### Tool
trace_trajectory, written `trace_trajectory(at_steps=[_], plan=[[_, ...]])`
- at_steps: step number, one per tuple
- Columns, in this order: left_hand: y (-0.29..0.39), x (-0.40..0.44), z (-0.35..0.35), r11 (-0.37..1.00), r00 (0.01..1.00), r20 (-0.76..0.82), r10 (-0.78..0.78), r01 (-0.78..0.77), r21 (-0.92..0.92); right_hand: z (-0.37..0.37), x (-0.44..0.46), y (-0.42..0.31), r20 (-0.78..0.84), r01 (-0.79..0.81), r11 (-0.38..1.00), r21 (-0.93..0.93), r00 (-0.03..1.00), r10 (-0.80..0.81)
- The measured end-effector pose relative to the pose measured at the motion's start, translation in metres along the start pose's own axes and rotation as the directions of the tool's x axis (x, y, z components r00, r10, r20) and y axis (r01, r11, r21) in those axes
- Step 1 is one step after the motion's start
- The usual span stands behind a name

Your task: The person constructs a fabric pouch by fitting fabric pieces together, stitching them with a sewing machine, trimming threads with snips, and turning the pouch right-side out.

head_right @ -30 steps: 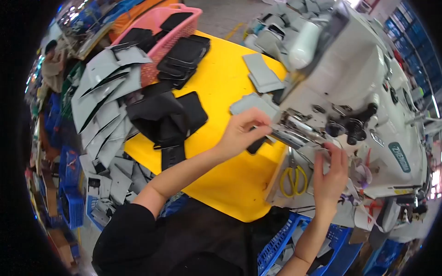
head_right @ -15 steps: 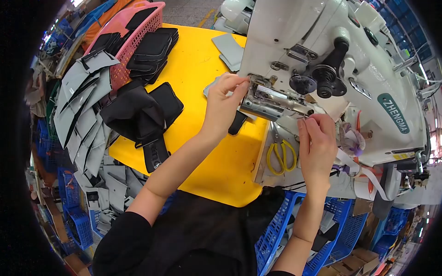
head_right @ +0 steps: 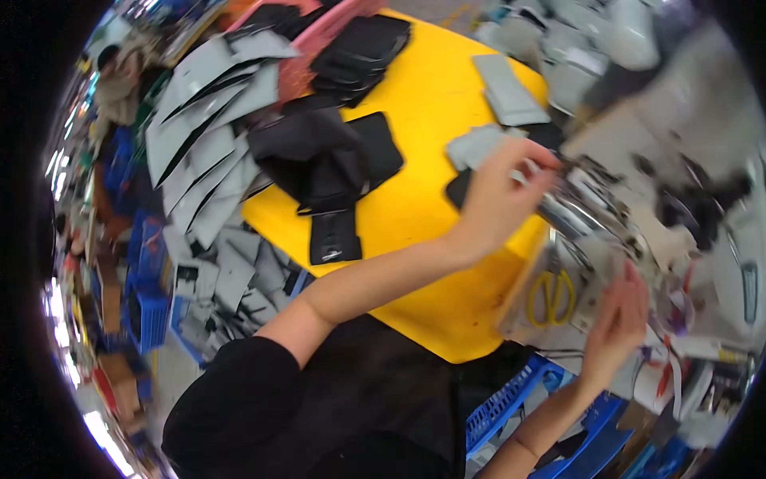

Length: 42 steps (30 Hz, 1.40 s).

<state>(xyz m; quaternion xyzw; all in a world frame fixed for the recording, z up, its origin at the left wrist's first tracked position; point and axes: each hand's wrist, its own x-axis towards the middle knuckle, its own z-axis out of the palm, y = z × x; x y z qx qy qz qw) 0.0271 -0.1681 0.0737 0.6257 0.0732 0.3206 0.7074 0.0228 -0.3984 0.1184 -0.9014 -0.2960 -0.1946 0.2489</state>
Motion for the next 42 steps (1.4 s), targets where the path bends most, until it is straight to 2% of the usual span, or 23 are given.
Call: trace_trajectory(at_steps=[4,8,10,11,12,13,14,16,18,19,20,21,22,25,27,29,31,32,35,36,39,40,42], plan=[[0.005,-0.002,-0.009,0.999,1.0,-0.008,0.011,-0.012,-0.05,0.001,-0.002,0.002,0.026,0.004,1.0,0.025,1.0,-0.005],[0.013,-0.012,-0.032,0.998,0.994,0.102,-0.05,0.053,-0.025,0.001,-0.005,-0.005,-0.028,-0.055,0.998,0.042,0.998,0.057],[0.02,-0.025,-0.068,0.993,0.986,0.165,0.016,-0.035,0.113,0.0,-0.011,-0.018,-0.346,0.031,0.994,-0.104,0.936,-0.065],[0.026,-0.028,-0.091,0.954,0.982,0.154,0.109,-0.147,0.263,-0.002,-0.015,-0.022,-0.48,0.053,0.981,-0.185,0.867,-0.137],[0.034,-0.028,-0.118,0.879,0.967,0.159,0.201,-0.249,0.407,-0.003,-0.024,-0.021,-0.477,0.048,0.981,-0.188,0.869,-0.134],[0.047,-0.027,-0.147,0.721,0.93,0.163,0.331,-0.36,0.591,-0.001,-0.037,-0.019,-0.496,0.04,0.993,-0.108,0.864,-0.088],[0.053,-0.024,-0.175,0.646,0.916,0.155,0.371,-0.374,0.665,0.003,-0.051,-0.016,-0.515,0.03,0.999,-0.027,0.856,-0.039],[0.077,-0.018,-0.22,0.37,0.881,0.203,0.427,-0.375,0.85,0.017,-0.071,-0.015,-0.535,0.013,0.998,0.054,0.845,0.018],[0.093,-0.014,-0.252,0.13,0.862,0.263,0.432,-0.349,0.928,0.035,-0.085,-0.018,-0.319,0.005,0.99,0.138,0.947,0.039],[0.095,-0.015,-0.262,0.128,0.858,0.274,0.434,-0.36,0.924,0.044,-0.087,-0.025,-0.252,0.008,0.984,0.176,0.967,0.037],[0.094,-0.017,-0.272,0.01,0.872,0.282,0.4,-0.312,0.95,0.052,-0.088,-0.035,-0.185,0.008,0.977,0.215,0.982,0.033],[0.092,-0.019,-0.281,-0.111,0.884,0.288,0.367,-0.266,0.958,0.061,-0.09,-0.043,-0.196,-0.004,0.977,0.213,0.979,0.046],[0.089,-0.02,-0.29,-0.113,0.877,0.307,0.369,-0.285,0.952,0.069,-0.093,-0.05,-0.122,-0.01,0.968,0.252,0.992,0.042],[0.076,-0.02,-0.312,0.158,0.955,0.155,0.253,-0.199,0.967,0.083,-0.097,-0.075,-0.017,-0.029,0.949,0.314,0.999,0.036],[0.082,-0.024,-0.319,0.15,0.944,0.149,0.295,-0.2,0.968,0.087,-0.101,-0.089,0.068,-0.027,0.926,0.375,0.998,0.002],[0.094,-0.029,-0.324,0.124,0.922,0.154,0.355,-0.21,0.97,0.087,-0.108,-0.096,0.045,-0.024,0.915,0.403,0.999,0.007],[0.106,-0.037,-0.334,0.52,0.942,-0.029,0.336,-0.16,0.839,0.087,-0.11,-0.103,0.058,0.014,0.893,0.451,0.997,-0.045],[0.108,-0.039,-0.338,0.504,0.935,-0.011,0.353,-0.18,0.845,0.087,-0.109,-0.106,0.035,0.021,0.886,0.463,0.999,-0.041],[0.095,-0.046,-0.343,0.737,0.894,-0.062,0.443,-0.324,0.594,0.084,-0.114,-0.111,0.055,-0.016,0.848,0.53,0.998,-0.016],[0.089,-0.049,-0.342,0.736,0.897,-0.049,0.439,-0.328,0.593,0.083,-0.118,-0.113,0.052,-0.026,0.847,0.531,0.999,-0.002],[0.065,-0.054,-0.331,0.961,0.941,-0.206,0.269,-0.247,0.126,0.084,-0.12,-0.12,0.08,-0.017,0.804,0.594,0.996,-0.038],[0.054,-0.057,-0.328,0.964,0.948,-0.189,0.257,-0.237,0.122,0.084,-0.122,-0.122,0.081,-0.034,0.806,0.591,0.997,-0.017],[0.027,-0.062,-0.325,0.979,0.978,-0.187,0.097,-0.127,-0.158,0.087,-0.125,-0.128,0.09,-0.076,0.757,0.649,0.996,0.023]])
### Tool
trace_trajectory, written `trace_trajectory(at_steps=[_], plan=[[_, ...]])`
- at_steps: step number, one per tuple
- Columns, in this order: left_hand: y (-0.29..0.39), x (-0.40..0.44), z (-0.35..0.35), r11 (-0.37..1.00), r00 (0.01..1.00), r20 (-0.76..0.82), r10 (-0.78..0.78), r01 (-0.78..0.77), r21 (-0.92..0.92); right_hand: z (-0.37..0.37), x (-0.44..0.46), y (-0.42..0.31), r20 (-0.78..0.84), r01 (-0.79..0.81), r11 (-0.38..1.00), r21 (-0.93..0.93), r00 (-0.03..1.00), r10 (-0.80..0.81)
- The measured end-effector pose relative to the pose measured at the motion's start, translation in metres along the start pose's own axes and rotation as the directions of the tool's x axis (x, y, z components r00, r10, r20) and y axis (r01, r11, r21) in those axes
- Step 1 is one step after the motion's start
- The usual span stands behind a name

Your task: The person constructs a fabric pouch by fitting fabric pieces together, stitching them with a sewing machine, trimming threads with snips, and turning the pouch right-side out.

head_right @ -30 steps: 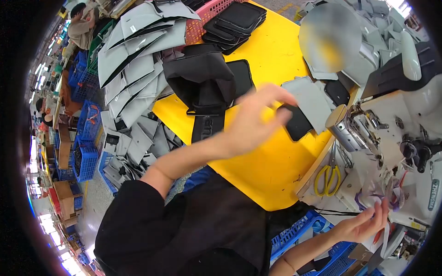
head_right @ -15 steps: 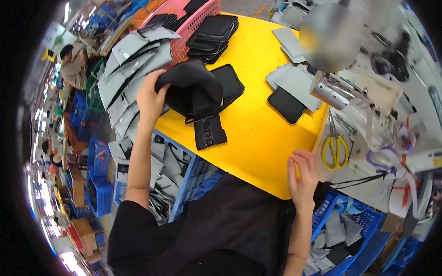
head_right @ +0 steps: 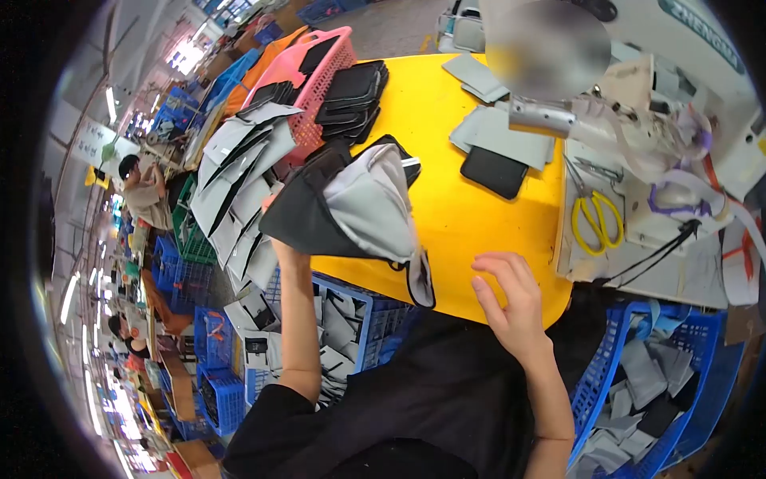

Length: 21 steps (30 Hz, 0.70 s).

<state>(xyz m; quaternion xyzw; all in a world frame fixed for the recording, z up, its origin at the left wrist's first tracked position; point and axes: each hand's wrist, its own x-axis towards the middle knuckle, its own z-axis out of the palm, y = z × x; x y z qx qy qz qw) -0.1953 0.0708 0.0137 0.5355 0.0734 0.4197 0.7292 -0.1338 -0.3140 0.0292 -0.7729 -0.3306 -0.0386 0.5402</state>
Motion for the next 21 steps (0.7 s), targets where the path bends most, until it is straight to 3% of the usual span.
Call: trace_trajectory(at_steps=[1,2,6,8,16,21], plan=[[-0.013,-0.005,-0.001,0.989,0.996,-0.004,-0.086,0.084,-0.125,0.003,-0.001,-0.001,-0.004,-0.017,0.999,0.04,1.0,0.017],[-0.028,-0.009,-0.001,0.987,0.995,0.003,-0.1,0.1,-0.123,0.005,-0.002,-0.001,-0.009,-0.032,0.999,0.037,0.999,0.033],[-0.076,-0.025,0.019,0.996,0.984,0.179,-0.003,0.019,-0.086,0.009,-0.007,0.005,-0.009,-0.168,0.972,0.163,0.985,0.172],[-0.083,-0.034,0.03,0.99,0.96,0.278,-0.043,0.003,0.14,0.008,-0.009,0.01,-0.003,-0.189,0.97,0.152,0.981,0.192],[-0.121,-0.064,0.032,0.905,0.867,0.265,-0.422,0.419,0.072,0.01,-0.019,0.031,-0.049,-0.284,0.95,0.13,0.955,0.292],[-0.131,-0.069,0.033,0.843,0.805,0.264,-0.532,0.534,0.07,0.014,-0.02,0.043,-0.005,-0.334,0.908,0.253,0.938,0.347]])
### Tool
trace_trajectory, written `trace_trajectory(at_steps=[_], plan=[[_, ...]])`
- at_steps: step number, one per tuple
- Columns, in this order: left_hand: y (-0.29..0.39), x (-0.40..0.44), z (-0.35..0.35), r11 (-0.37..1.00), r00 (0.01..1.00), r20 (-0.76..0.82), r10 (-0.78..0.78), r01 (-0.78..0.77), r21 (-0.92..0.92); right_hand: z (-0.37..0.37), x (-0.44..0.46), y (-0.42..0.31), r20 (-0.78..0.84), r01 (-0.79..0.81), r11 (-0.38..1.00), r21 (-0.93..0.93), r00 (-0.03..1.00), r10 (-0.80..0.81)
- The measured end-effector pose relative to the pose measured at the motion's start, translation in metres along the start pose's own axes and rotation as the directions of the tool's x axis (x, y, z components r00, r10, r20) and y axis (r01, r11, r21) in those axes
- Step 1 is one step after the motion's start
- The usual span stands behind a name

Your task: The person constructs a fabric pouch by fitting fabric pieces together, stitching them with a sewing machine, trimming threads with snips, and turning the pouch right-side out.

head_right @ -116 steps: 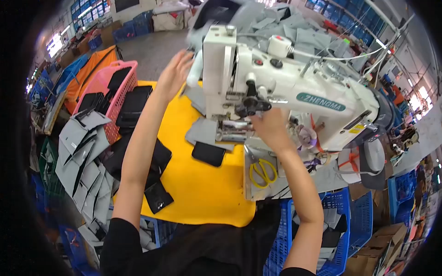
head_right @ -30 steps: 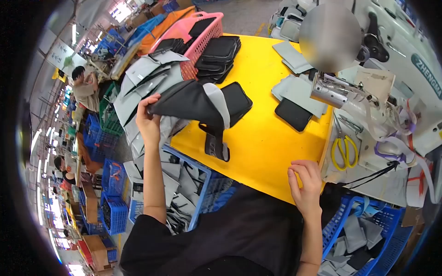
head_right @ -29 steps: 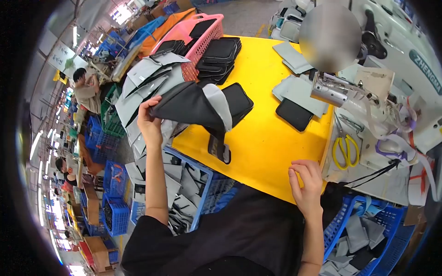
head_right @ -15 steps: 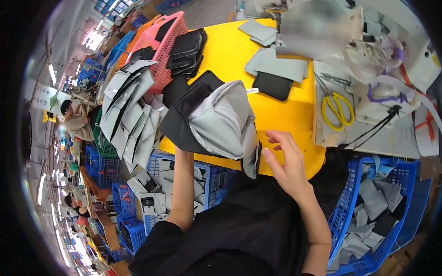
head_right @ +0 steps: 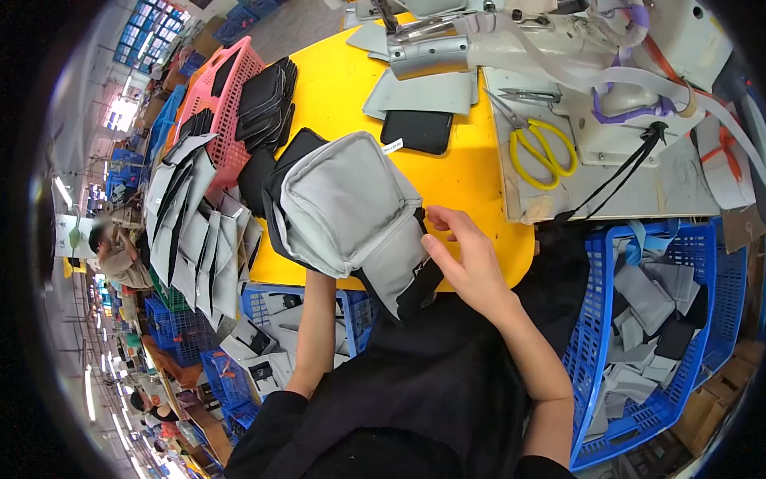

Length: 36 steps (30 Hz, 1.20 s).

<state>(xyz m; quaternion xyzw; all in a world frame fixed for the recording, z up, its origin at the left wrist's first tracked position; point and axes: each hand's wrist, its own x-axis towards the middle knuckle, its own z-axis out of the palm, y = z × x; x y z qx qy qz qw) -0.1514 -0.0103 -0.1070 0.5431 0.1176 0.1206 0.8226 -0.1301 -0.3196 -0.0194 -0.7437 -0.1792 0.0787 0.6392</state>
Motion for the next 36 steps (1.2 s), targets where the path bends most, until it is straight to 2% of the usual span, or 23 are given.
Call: trace_trajectory(at_steps=[5,8,9,12,13,14,16,17,20,21,24,25,27,29,31,32,33,35,36], plan=[[-0.005,0.003,0.014,1.0,0.999,0.035,0.025,-0.026,0.009,0.001,-0.001,0.005,0.077,-0.07,0.997,0.033,0.995,0.067],[-0.004,0.006,0.025,0.996,0.994,0.067,0.082,-0.084,0.019,0.003,0.0,0.007,0.096,-0.121,0.964,0.238,0.99,0.101],[-0.004,0.007,0.029,0.995,0.993,0.074,0.097,-0.099,0.025,0.002,0.0,0.008,0.093,-0.121,0.964,0.235,0.99,0.102],[0.0,0.006,0.035,0.992,0.99,0.088,0.114,-0.118,0.039,0.0,-0.003,0.011,0.185,-0.274,0.829,0.486,0.96,0.209],[0.002,0.006,0.036,0.992,0.99,0.083,0.113,-0.117,0.052,0.0,-0.004,0.011,0.18,-0.274,0.831,0.483,0.961,0.212],[0.005,0.004,0.037,0.993,0.991,0.08,0.109,-0.113,0.045,0.0,-0.004,0.011,0.154,-0.26,0.808,0.529,0.966,0.21],[0.016,-0.002,0.039,0.993,0.998,-0.066,-0.025,0.032,0.118,-0.001,-0.004,0.012,0.106,-0.224,0.755,0.616,0.973,0.203],[0.021,-0.003,0.038,0.993,0.998,-0.066,-0.024,0.031,0.114,-0.001,-0.003,0.013,0.106,-0.224,0.757,0.614,0.974,0.203],[0.034,-0.018,0.032,0.957,0.956,-0.203,-0.214,0.247,0.154,-0.001,-0.006,0.02,0.087,-0.21,0.788,0.578,0.977,0.197],[0.036,-0.026,0.029,0.956,0.953,-0.213,-0.217,0.251,0.149,0.002,-0.008,0.022,0.096,-0.22,0.787,0.576,0.975,0.202],[0.043,-0.048,0.027,0.911,0.937,-0.079,-0.342,0.309,-0.274,0.012,-0.013,0.027,0.058,-0.152,0.852,0.502,0.988,0.142],[0.047,-0.059,0.032,0.912,0.938,-0.084,-0.337,0.303,-0.278,0.014,-0.013,0.029,0.066,-0.154,0.853,0.5,0.988,0.139],[0.059,-0.083,0.061,0.748,0.906,0.087,-0.415,0.393,-0.535,0.018,-0.015,0.032,0.1,-0.156,0.863,0.48,0.987,0.123],[0.049,-0.095,0.078,0.79,0.919,0.058,-0.391,0.367,-0.491,0.022,-0.015,0.031,0.133,-0.165,0.869,0.467,0.984,0.115],[0.041,-0.105,0.088,0.859,0.936,0.024,-0.35,0.331,-0.391,0.028,-0.012,0.021,0.12,-0.233,0.809,0.541,0.972,0.2],[0.039,-0.107,0.086,0.857,0.939,0.015,-0.345,0.321,-0.403,0.029,-0.01,0.018,0.115,-0.261,0.777,0.573,0.964,0.24],[0.037,-0.106,0.083,0.876,0.938,0.028,-0.345,0.333,-0.348,0.03,-0.008,0.018,0.124,-0.266,0.782,0.564,0.963,0.238],[0.033,-0.103,0.08,0.903,0.932,0.062,-0.357,0.361,-0.233,0.029,-0.004,0.018,0.106,-0.339,0.767,0.544,0.935,0.338],[0.033,-0.103,0.081,0.9,0.931,0.063,-0.359,0.363,-0.242,0.028,-0.004,0.018,0.092,-0.375,0.756,0.536,0.916,0.389]])
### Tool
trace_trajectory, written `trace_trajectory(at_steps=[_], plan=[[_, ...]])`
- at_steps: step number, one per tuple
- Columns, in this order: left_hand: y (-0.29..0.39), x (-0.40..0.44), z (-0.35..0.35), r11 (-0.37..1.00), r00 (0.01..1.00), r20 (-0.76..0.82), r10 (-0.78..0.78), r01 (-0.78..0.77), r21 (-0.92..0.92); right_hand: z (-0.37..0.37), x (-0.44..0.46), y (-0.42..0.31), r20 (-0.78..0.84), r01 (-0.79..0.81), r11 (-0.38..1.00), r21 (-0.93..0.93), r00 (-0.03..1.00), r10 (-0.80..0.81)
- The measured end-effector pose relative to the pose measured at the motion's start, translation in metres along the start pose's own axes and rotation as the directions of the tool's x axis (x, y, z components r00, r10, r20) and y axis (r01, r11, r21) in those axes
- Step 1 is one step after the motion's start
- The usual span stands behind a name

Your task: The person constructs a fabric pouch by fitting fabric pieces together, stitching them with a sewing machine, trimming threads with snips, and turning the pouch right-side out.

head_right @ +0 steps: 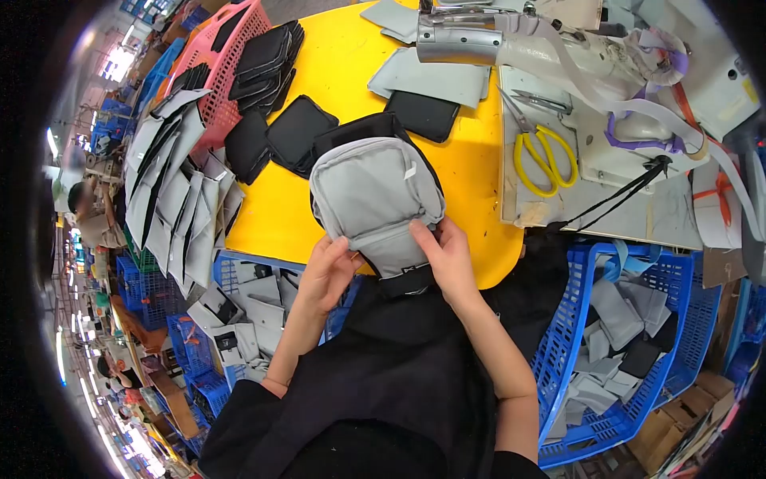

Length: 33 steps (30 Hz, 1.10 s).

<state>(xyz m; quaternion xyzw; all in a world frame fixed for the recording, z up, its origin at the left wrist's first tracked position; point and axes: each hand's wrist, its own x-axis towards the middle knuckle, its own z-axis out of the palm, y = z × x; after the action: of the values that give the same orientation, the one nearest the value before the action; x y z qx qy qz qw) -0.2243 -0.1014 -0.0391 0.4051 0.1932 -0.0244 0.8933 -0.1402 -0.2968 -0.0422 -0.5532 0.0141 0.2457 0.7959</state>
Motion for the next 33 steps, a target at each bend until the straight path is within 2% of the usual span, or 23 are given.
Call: trace_trajectory(at_steps=[4,8,11,12,13,15,16,19,21,23,24,25,27,28,29,31,32,33], plan=[[-0.001,0.0,0.004,0.999,1.0,0.004,0.007,-0.007,0.053,-0.002,0.002,-0.003,-0.03,0.009,0.999,0.031,1.0,-0.008],[-0.005,0.003,0.0,0.996,0.999,0.031,-0.009,0.011,-0.083,-0.007,0.001,-0.006,0.0,-0.058,0.991,0.117,0.998,0.058],[-0.007,0.003,0.003,0.967,0.996,0.082,0.043,-0.021,-0.254,-0.001,-0.002,-0.003,0.01,-0.048,0.981,0.19,0.999,0.047],[-0.006,0.002,0.003,0.965,0.996,0.077,0.048,-0.027,-0.26,0.0,-0.003,-0.003,0.015,-0.042,0.973,0.227,0.999,0.04],[-0.005,0.001,0.001,0.895,0.993,0.116,-0.016,0.065,-0.441,0.0,-0.006,-0.004,0.023,-0.045,0.975,0.22,0.999,0.041],[0.0,0.0,-0.001,0.642,0.967,0.233,-0.102,0.243,-0.727,-0.002,-0.012,-0.01,0.104,-0.126,0.926,0.355,0.99,0.095],[0.003,-0.003,0.002,0.644,0.968,0.232,-0.091,0.235,-0.728,-0.002,-0.016,-0.011,0.146,-0.169,0.892,0.419,0.982,0.117],[0.012,-0.013,0.029,0.907,0.995,0.101,0.02,0.024,-0.42,-0.012,-0.02,0.001,0.206,-0.155,0.893,0.422,0.976,0.072],[0.012,-0.007,0.019,0.927,0.996,0.078,0.038,-0.006,-0.375,-0.019,-0.015,0.0,0.254,-0.147,0.902,0.405,0.966,0.044],[0.013,-0.006,0.006,0.967,1.0,0.004,0.018,-0.017,-0.256,-0.023,-0.012,-0.001,0.36,-0.208,0.739,0.64,0.932,-0.049],[0.013,-0.007,0.006,0.965,1.0,0.001,0.03,-0.028,-0.259,-0.022,-0.01,-0.002,0.396,-0.25,0.628,0.737,0.912,-0.102],[0.012,-0.009,0.005,0.99,0.997,-0.068,0.031,-0.039,-0.134,-0.02,-0.009,-0.004,0.401,-0.253,0.63,0.735,0.91,-0.102],[0.01,-0.01,0.005,0.992,0.98,-0.197,0.038,-0.013,0.127,-0.012,-0.011,-0.009,0.258,-0.243,0.761,0.601,0.961,0.104],[0.008,-0.01,0.005,0.992,0.98,-0.195,0.026,0.0,0.13,-0.01,-0.013,-0.009,0.16,-0.254,0.811,0.528,0.967,0.198],[0.006,-0.009,0.005,0.998,0.977,-0.214,0.002,0.011,0.06,-0.006,-0.015,-0.006,0.151,-0.252,0.808,0.532,0.968,0.202],[0.002,-0.003,0.007,0.996,0.968,-0.249,-0.041,0.021,-0.082,0.003,-0.015,0.001,0.025,-0.177,0.885,0.43,0.983,0.184],[0.002,0.001,0.008,0.996,0.968,-0.247,-0.044,0.025,-0.081,0.007,-0.014,0.003,-0.035,-0.143,0.917,0.372,0.985,0.167],[0.003,0.006,0.008,0.995,0.949,-0.303,0.088,-0.071,0.065,0.011,-0.015,0.002,-0.039,-0.14,0.916,0.376,0.985,0.166]])
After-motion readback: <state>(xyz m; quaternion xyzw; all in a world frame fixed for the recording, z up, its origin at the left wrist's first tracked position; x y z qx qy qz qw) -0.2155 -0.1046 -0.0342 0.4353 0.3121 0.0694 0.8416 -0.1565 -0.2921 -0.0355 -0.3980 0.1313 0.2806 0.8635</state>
